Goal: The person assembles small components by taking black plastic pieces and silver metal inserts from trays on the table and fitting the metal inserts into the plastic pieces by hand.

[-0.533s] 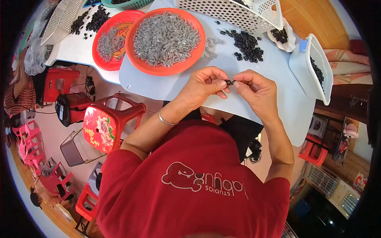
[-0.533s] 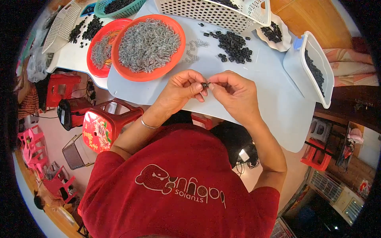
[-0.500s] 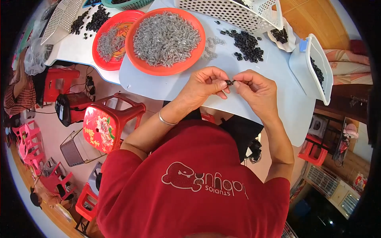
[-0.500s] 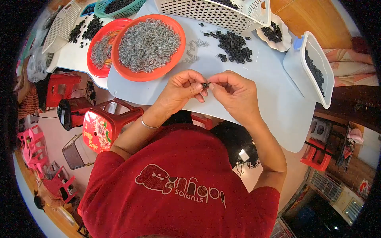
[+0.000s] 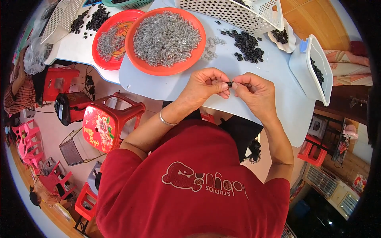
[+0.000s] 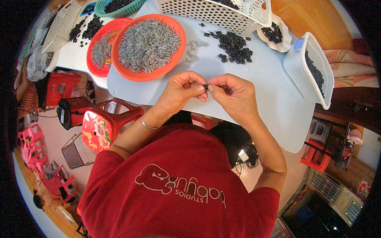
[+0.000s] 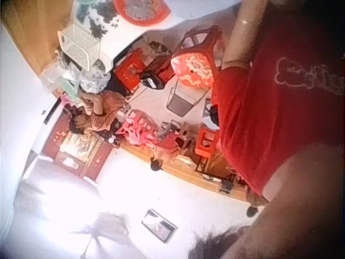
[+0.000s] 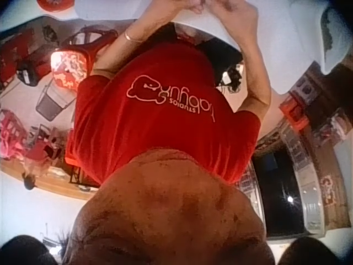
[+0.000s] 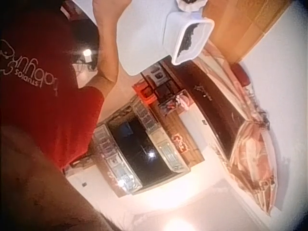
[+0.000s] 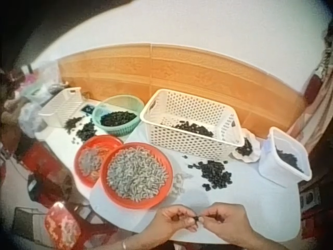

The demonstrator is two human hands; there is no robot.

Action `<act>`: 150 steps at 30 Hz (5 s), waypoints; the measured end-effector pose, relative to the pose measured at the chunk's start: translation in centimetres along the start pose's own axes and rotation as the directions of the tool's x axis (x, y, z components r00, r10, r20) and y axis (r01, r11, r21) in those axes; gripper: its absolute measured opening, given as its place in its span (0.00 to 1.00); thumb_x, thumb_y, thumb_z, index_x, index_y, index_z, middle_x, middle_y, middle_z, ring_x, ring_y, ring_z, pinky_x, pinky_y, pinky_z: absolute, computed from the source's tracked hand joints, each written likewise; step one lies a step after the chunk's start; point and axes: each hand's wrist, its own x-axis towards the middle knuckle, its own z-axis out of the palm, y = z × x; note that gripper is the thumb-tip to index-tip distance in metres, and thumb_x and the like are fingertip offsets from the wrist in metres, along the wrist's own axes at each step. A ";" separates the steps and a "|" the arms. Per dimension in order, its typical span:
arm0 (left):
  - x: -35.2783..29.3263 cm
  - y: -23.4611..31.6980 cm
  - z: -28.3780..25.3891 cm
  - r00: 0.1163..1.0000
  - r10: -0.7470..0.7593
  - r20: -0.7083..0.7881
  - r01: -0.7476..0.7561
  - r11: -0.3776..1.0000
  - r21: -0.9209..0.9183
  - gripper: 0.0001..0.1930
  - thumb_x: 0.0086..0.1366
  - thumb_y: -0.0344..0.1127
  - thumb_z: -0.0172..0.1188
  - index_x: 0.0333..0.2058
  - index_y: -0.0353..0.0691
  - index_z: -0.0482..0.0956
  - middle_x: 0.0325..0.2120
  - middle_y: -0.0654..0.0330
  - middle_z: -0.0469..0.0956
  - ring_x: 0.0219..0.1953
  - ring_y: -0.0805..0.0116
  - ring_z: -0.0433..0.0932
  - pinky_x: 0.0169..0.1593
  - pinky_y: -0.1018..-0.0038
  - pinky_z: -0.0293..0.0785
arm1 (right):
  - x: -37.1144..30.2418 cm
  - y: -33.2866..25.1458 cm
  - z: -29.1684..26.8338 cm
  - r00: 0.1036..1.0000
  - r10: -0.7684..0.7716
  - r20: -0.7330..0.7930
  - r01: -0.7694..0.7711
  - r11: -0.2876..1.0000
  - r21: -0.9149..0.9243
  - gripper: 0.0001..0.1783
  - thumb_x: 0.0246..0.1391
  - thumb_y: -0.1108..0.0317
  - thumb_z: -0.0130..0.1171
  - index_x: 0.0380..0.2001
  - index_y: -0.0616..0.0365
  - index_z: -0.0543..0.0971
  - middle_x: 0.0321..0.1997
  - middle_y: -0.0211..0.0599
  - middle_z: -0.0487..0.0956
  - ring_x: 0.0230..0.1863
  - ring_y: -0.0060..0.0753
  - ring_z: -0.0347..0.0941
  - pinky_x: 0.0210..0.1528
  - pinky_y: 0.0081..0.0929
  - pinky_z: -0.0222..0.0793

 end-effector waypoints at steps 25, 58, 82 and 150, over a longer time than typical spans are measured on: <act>-0.2 -0.5 0.3 0.999 0.040 -0.036 -0.032 0.980 0.196 0.01 0.60 0.21 0.61 0.31 0.29 0.78 0.25 0.54 0.81 0.27 0.70 0.82 0.33 0.76 0.81 | 1.7 1.8 -1.8 0.975 0.027 0.221 -0.043 0.997 0.069 0.08 0.46 0.81 0.66 0.32 0.65 0.79 0.28 0.30 0.79 0.30 0.19 0.74 0.33 0.18 0.71; 14.1 15.7 5.5 0.567 0.688 0.453 -0.280 -0.357 0.891 0.05 0.54 0.27 0.58 0.29 0.33 0.81 0.26 0.48 0.79 0.33 0.49 0.79 0.38 0.60 0.74 | -1.0 8.5 -4.0 0.989 -0.112 0.100 0.058 0.897 0.438 0.07 0.60 0.69 0.56 0.32 0.63 0.77 0.28 0.35 0.79 0.27 0.22 0.73 0.33 0.21 0.72; 9.0 -0.5 4.0 0.911 0.343 0.231 -0.179 -0.177 0.968 0.12 0.47 0.33 0.71 0.28 0.36 0.78 0.27 0.53 0.76 0.30 0.49 0.77 0.33 0.59 0.72 | -1.5 9.0 -3.8 0.976 -0.174 0.133 0.126 0.943 0.310 0.06 0.59 0.71 0.58 0.31 0.63 0.77 0.29 0.34 0.79 0.27 0.20 0.72 0.33 0.19 0.71; -0.1 -1.5 1.4 0.962 0.270 -0.047 -0.184 0.764 0.618 0.23 0.54 0.15 0.61 0.50 0.38 0.75 0.31 0.60 0.79 0.34 0.75 0.77 0.39 0.79 0.76 | -0.4 4.3 0.0 0.960 -0.244 -0.135 0.231 0.967 -0.107 0.12 0.48 0.75 0.67 0.37 0.63 0.79 0.27 0.32 0.81 0.30 0.18 0.75 0.36 0.20 0.72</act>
